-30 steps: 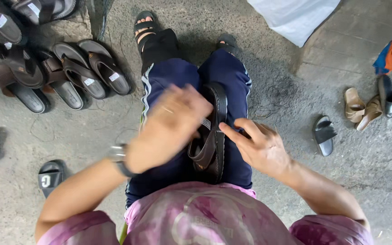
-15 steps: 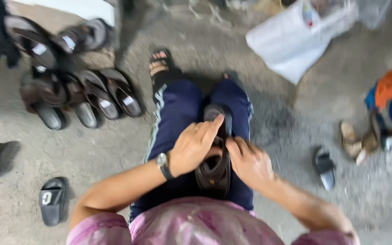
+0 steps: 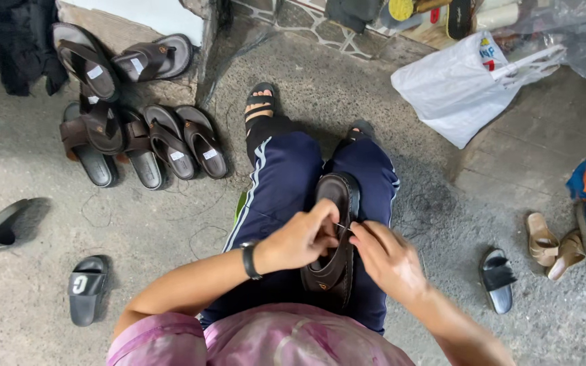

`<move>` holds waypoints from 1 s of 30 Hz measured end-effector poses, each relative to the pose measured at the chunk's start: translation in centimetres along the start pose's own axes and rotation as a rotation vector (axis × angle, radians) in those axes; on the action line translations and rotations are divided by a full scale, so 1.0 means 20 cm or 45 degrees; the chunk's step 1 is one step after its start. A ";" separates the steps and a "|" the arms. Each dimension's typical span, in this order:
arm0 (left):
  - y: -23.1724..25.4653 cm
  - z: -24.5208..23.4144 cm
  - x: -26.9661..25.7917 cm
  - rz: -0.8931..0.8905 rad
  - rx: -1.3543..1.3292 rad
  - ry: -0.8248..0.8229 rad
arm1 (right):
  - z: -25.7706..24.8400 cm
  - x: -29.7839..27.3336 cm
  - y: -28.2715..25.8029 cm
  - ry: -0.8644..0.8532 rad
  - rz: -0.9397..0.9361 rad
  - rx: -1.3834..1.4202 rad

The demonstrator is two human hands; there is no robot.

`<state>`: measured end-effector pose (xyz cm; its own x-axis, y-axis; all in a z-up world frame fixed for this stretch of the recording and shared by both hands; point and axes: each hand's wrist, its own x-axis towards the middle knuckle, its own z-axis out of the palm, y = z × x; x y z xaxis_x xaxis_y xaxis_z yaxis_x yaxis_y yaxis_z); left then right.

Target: The person sits on a low stool and sews a brown sandal held on their lap using a needle and thread. They repeatedly push the needle through the sandal's sole and pull the thread tight to secure the stitching.

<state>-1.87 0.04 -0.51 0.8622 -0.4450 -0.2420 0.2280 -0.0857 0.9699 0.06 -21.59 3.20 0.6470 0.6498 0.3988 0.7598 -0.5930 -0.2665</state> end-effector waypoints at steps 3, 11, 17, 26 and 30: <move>0.08 -0.08 -0.02 0.072 -0.174 0.062 | -0.14 -0.05 0.01 -0.441 0.112 -0.142; 0.08 -0.06 -0.04 0.340 0.367 0.085 | -0.40 -0.11 0.19 -1.102 0.534 -0.164; 0.11 -0.11 -0.08 0.282 0.759 -0.001 | -0.21 -0.02 0.00 -0.930 0.462 1.070; 0.07 -0.10 -0.07 0.579 0.857 0.463 | 0.06 -0.17 0.04 -0.174 0.590 0.208; -0.02 -0.16 -0.10 0.526 0.885 0.541 | -0.17 -0.23 -0.01 0.180 1.302 1.352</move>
<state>-2.21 3.89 -0.56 0.9400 -0.2058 0.2722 -0.3412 -0.5711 0.7466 -3.24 -26.08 4.35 0.9532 0.0867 -0.2896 -0.2813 -0.0966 -0.9547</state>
